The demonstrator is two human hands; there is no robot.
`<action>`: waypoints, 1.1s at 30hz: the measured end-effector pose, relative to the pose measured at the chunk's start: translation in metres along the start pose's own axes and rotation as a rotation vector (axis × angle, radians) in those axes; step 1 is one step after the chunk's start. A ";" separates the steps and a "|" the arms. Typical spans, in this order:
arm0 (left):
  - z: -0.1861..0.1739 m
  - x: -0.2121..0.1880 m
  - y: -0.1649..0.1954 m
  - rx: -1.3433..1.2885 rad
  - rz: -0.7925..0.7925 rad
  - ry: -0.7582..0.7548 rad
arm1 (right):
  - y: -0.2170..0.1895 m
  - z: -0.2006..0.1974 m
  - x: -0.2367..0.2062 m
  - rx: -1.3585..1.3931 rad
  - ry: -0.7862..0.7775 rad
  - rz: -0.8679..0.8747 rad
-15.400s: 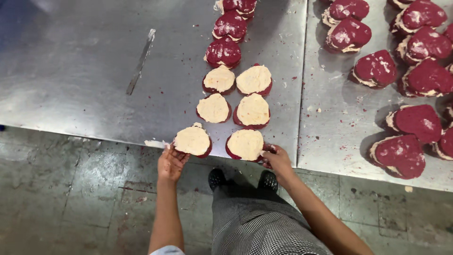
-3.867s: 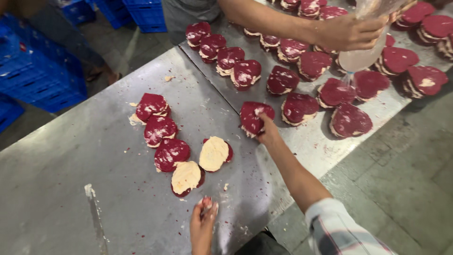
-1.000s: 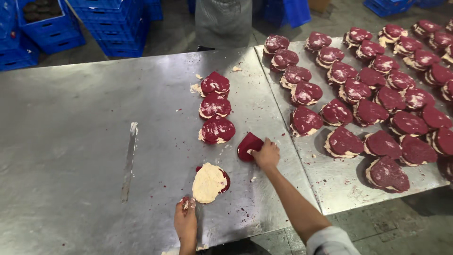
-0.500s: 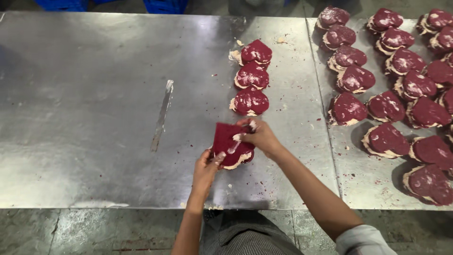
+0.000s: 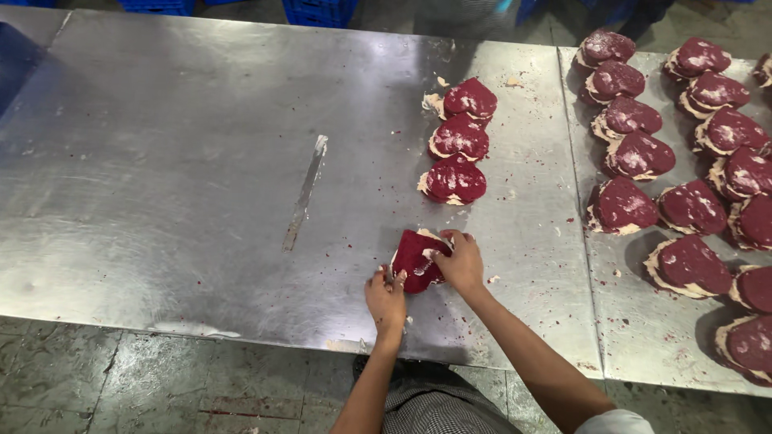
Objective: The person places heart-shaped red cake halves topped with cream filling onto plain cake halves on a stainless steel table and presses them together to form sandwich cakes, working through rows of cakes one at a time while other workers assemble cakes alongside.
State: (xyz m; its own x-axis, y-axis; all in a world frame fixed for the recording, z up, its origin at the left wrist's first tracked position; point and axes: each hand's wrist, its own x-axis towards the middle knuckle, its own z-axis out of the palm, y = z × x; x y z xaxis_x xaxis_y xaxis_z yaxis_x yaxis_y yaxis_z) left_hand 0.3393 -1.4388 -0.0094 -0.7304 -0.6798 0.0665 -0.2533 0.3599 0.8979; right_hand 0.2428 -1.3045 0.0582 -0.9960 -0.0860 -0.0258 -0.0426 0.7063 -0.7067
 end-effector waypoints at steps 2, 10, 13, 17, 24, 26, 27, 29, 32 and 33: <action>0.002 -0.001 -0.001 0.068 -0.053 -0.144 | 0.009 0.006 -0.001 0.126 -0.011 -0.027; 0.015 0.014 0.006 0.064 0.052 -0.021 | 0.021 0.021 -0.010 0.230 0.095 -0.064; 0.016 0.024 0.009 0.088 0.062 -0.036 | 0.020 0.021 -0.008 0.207 0.101 -0.023; 0.012 0.027 0.006 0.068 0.010 -0.090 | 0.012 0.014 -0.014 -0.001 0.179 -0.109; -0.016 0.023 -0.007 -0.341 -0.277 -0.211 | -0.012 0.001 -0.035 -0.503 -0.088 -0.672; -0.028 0.026 -0.013 -0.314 -0.337 -0.195 | -0.016 -0.001 -0.039 -0.523 -0.193 -0.709; -0.033 0.027 -0.016 -0.328 -0.346 -0.196 | -0.017 -0.003 -0.040 -0.522 -0.201 -0.694; -0.039 0.028 -0.022 -0.349 -0.365 -0.194 | -0.017 -0.004 -0.041 -0.511 -0.221 -0.665; -0.036 0.026 -0.029 -0.563 -0.297 -0.286 | -0.012 -0.005 -0.038 -0.415 -0.223 -0.635; -0.033 0.024 -0.030 -0.647 -0.356 -0.302 | -0.009 -0.004 -0.035 -0.363 -0.114 -0.545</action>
State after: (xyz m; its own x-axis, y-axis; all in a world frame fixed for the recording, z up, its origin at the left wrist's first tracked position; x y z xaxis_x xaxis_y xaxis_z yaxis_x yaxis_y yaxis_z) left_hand 0.3505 -1.4873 -0.0207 -0.8388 -0.4481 -0.3093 -0.1526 -0.3519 0.9235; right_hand 0.2781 -1.3053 0.0683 -0.8107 -0.5575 0.1788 -0.5814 0.7308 -0.3576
